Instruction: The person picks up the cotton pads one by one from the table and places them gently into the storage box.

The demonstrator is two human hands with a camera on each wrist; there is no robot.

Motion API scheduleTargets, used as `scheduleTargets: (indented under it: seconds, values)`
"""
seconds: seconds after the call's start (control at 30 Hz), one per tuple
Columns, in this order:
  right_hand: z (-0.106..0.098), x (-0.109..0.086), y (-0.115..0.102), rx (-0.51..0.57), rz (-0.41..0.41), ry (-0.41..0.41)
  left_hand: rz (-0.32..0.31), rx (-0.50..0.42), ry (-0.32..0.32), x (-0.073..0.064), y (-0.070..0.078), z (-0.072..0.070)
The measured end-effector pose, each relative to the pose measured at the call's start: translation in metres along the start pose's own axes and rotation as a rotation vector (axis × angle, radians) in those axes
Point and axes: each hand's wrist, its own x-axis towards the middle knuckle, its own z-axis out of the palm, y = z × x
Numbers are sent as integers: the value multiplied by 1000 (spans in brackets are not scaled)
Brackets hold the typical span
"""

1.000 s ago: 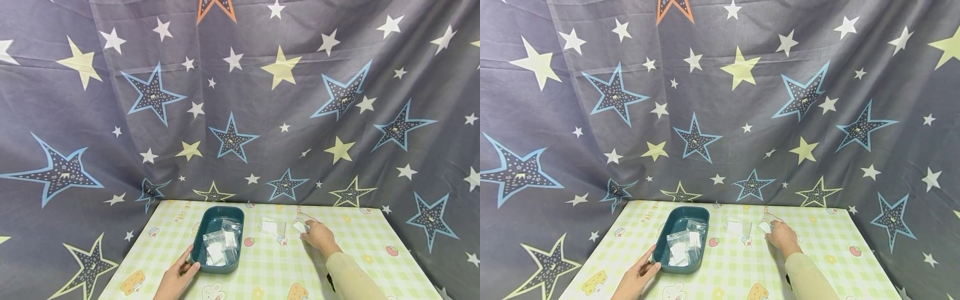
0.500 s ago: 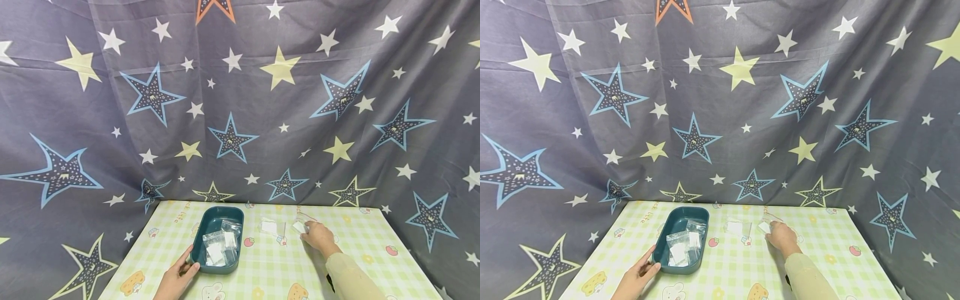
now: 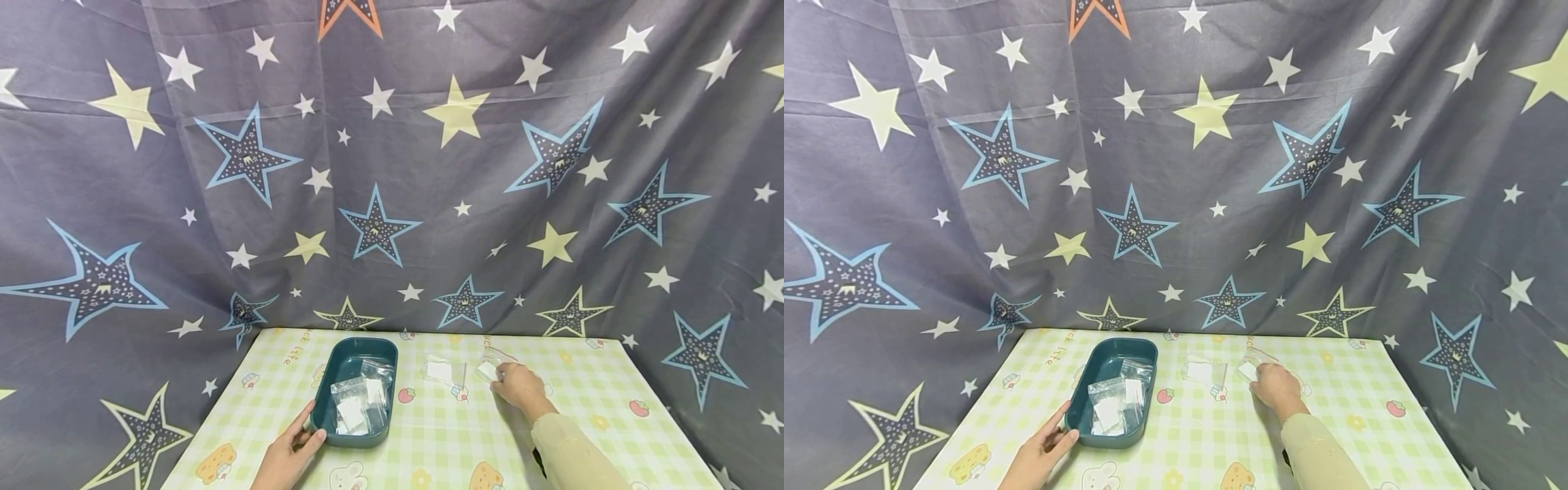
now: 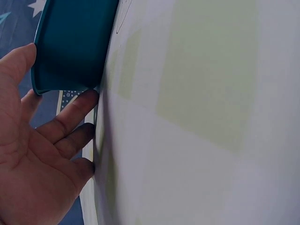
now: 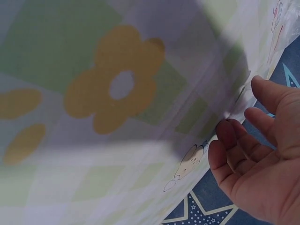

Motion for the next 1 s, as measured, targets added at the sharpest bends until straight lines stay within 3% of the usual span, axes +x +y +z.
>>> scheduleTargets:
  seconds: [1.0]
  values:
    - [0, -2, 0, 13, -4, 12, 12, 3, 2, -1, 0, 0]
